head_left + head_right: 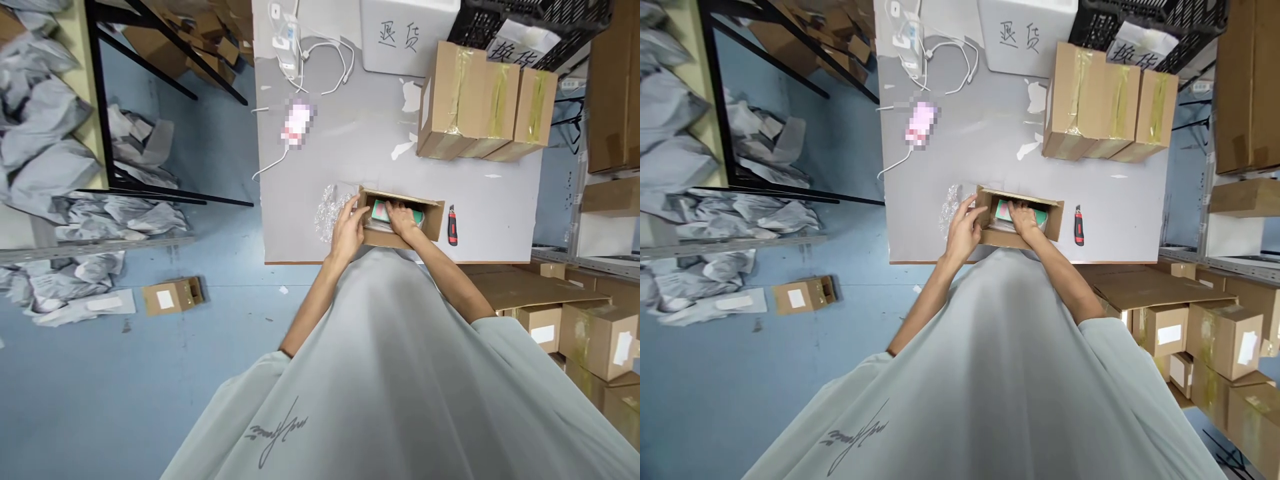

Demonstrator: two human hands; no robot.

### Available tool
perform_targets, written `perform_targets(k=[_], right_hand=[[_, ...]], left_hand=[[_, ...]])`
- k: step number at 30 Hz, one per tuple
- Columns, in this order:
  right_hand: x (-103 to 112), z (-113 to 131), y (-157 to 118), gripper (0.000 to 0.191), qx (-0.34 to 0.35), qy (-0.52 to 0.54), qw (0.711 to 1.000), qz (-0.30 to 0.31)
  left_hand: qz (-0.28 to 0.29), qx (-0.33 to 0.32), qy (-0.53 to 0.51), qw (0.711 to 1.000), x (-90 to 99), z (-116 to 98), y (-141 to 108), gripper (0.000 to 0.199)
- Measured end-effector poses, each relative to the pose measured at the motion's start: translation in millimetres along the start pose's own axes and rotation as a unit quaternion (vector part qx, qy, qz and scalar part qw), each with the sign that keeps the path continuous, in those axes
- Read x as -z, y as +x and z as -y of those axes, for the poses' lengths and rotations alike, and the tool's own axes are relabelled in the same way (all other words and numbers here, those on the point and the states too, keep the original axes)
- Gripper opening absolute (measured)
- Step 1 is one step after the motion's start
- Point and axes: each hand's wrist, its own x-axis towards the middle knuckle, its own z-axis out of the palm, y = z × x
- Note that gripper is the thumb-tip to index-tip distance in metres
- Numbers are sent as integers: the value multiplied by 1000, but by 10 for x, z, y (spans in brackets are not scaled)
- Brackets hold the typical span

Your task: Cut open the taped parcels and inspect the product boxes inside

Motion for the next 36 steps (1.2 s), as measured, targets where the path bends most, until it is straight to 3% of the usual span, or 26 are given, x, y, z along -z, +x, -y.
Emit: perform_targets(k=[5, 9, 11, 13, 16, 19, 21, 24, 29, 31, 34, 36], right_hand=[[202, -153, -494, 79, 45, 53, 994, -81], [316, -310, -1118, 79, 70, 201, 959, -189], [351, -350, -1336, 80, 60, 337, 905, -252], [390, -370, -1437, 85, 57, 491, 813, -307], [496, -395, -1415, 96, 61, 658, 671, -336], [643, -427, -1353, 112, 49, 722, 602, -337], [715, -451, -1346, 120, 38, 739, 584, -332], [739, -493, -1361, 115, 29, 762, 571, -303], [625, -560, -1340, 75, 37, 758, 593, -268], [563, -553, -1335, 60, 52, 754, 592, -279], [460, -487, -1345, 56, 65, 778, 557, -283], [389, -419, -1352, 58, 71, 793, 537, -279]], left_hand=[[6, 27, -5, 1000, 67, -10, 16, 48], [-24, 44, -11, 999, 129, -125, 6, 45], [-37, 38, -49, 997, 164, -246, -6, 45], [-9, 37, -133, 990, 195, -379, -8, 50], [77, 57, -280, 955, 234, -541, 31, 62], [110, 57, -367, 922, 282, -644, 108, 70], [119, 46, -380, 916, 324, -700, 153, 72], [115, 32, -348, 930, 384, -778, 181, 68], [73, 14, -317, 945, 511, -862, 179, 71], [47, 8, -302, 952, 600, -891, 222, 79], [-27, -23, -252, 967, 740, -953, 375, 89], [-80, -49, -222, 971, 808, -998, 531, 80]])
